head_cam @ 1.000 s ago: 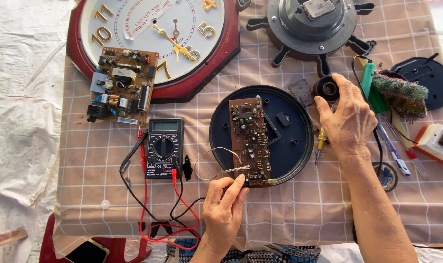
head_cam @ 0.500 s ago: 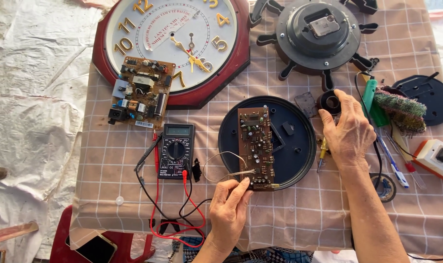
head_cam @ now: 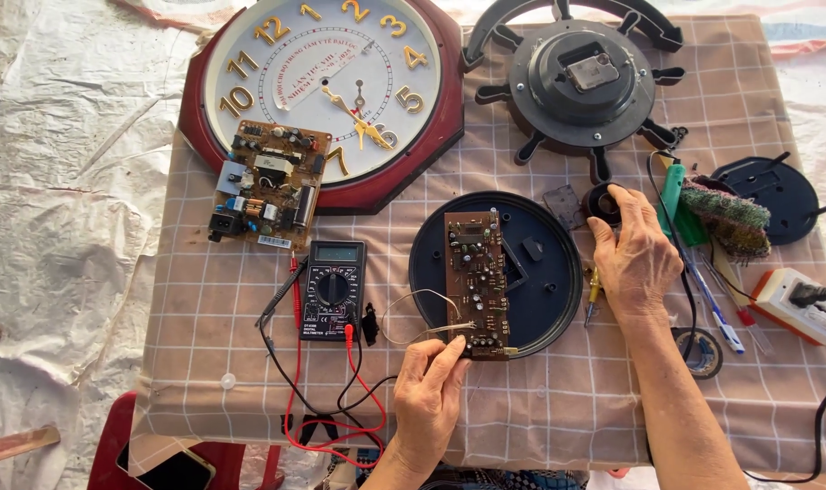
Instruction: Testing and repairing a circuit board using a multimeter and soldering iron on a repair bench.
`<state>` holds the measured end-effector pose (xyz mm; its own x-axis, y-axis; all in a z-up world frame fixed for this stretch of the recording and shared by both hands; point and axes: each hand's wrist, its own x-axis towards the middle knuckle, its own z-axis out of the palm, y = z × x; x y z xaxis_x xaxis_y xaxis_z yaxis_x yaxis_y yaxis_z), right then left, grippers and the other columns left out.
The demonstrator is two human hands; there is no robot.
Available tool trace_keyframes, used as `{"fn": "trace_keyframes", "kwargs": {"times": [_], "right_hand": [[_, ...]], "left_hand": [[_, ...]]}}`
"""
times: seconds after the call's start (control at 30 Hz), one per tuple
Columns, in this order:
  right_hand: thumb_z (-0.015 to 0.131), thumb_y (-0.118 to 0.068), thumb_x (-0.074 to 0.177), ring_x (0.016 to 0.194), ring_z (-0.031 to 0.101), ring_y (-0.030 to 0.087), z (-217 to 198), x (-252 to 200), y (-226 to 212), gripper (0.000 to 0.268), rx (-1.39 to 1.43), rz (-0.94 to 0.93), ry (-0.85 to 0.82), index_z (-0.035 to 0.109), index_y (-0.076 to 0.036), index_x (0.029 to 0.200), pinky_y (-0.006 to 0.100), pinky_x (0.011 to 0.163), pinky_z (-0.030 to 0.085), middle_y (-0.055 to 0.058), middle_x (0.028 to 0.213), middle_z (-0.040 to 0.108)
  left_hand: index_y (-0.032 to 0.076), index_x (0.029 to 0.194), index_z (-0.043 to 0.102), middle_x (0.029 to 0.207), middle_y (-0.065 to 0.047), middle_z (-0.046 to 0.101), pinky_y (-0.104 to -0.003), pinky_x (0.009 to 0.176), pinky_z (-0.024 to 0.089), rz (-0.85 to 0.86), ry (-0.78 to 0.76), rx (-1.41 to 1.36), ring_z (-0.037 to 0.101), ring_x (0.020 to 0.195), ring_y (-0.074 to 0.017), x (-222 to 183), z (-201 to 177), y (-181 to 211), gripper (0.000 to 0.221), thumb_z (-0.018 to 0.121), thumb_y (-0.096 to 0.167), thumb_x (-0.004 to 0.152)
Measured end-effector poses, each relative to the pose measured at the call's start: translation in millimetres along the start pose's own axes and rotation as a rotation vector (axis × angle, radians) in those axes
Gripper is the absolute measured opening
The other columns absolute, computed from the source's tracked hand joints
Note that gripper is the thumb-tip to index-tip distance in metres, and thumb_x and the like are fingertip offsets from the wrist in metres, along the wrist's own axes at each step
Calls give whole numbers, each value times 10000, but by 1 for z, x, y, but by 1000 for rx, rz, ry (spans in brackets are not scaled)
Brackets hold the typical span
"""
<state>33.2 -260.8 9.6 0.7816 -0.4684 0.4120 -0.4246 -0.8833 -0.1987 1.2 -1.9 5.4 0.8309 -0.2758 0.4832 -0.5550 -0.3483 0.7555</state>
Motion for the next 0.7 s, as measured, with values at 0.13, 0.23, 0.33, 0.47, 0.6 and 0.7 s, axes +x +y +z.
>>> {"fn": "trace_keyframes", "kwargs": {"times": [0.13,0.23,0.33,0.47,0.6,0.7], "right_hand": [[618,-268,847,851,602,313,0,1,0,360,5,6,-7,540,-151,1178,442,588,482,49,1181,560],[616,-268,842,864,597,301,-3,3,0,353,19,21,-11,544,-161,1171,432,589,476,36,1174,560],[614,-256,811,920,568,331,-15,8,-4,404,47,43,-101,528,-151,1191,472,623,462,68,1171,559],[574,-243,803,958,546,363,-40,7,-15,512,46,52,-225,431,-140,1283,501,638,466,121,1236,502],[589,-226,799,582,613,240,-62,-5,-21,514,40,41,-249,443,-104,1277,458,575,473,146,1247,502],[593,-228,800,585,626,180,-58,-26,-1,444,53,23,-301,517,-112,1222,345,539,496,48,1054,622]], "left_hand": [[29,1018,595,843,-63,500,-227,715,531,1,4,-8,556,763,-159,1,-1,1,240,617,39,780],[30,1015,596,840,-62,505,-223,702,525,-11,-3,-27,553,753,-154,3,-2,2,235,613,39,781],[28,1010,601,849,-63,511,-213,695,525,-34,-24,-36,555,764,-152,5,-6,4,231,605,26,779],[1,1039,583,862,-74,519,-218,725,522,-52,-72,-120,548,790,-164,8,-13,5,258,584,-16,781],[-2,1103,543,908,-87,517,-241,745,517,-56,-156,-131,529,843,-187,7,-18,4,350,589,-42,758],[-7,1131,521,926,-92,507,-240,743,513,-57,-192,-136,520,858,-193,5,-18,1,387,599,-43,754]]}}
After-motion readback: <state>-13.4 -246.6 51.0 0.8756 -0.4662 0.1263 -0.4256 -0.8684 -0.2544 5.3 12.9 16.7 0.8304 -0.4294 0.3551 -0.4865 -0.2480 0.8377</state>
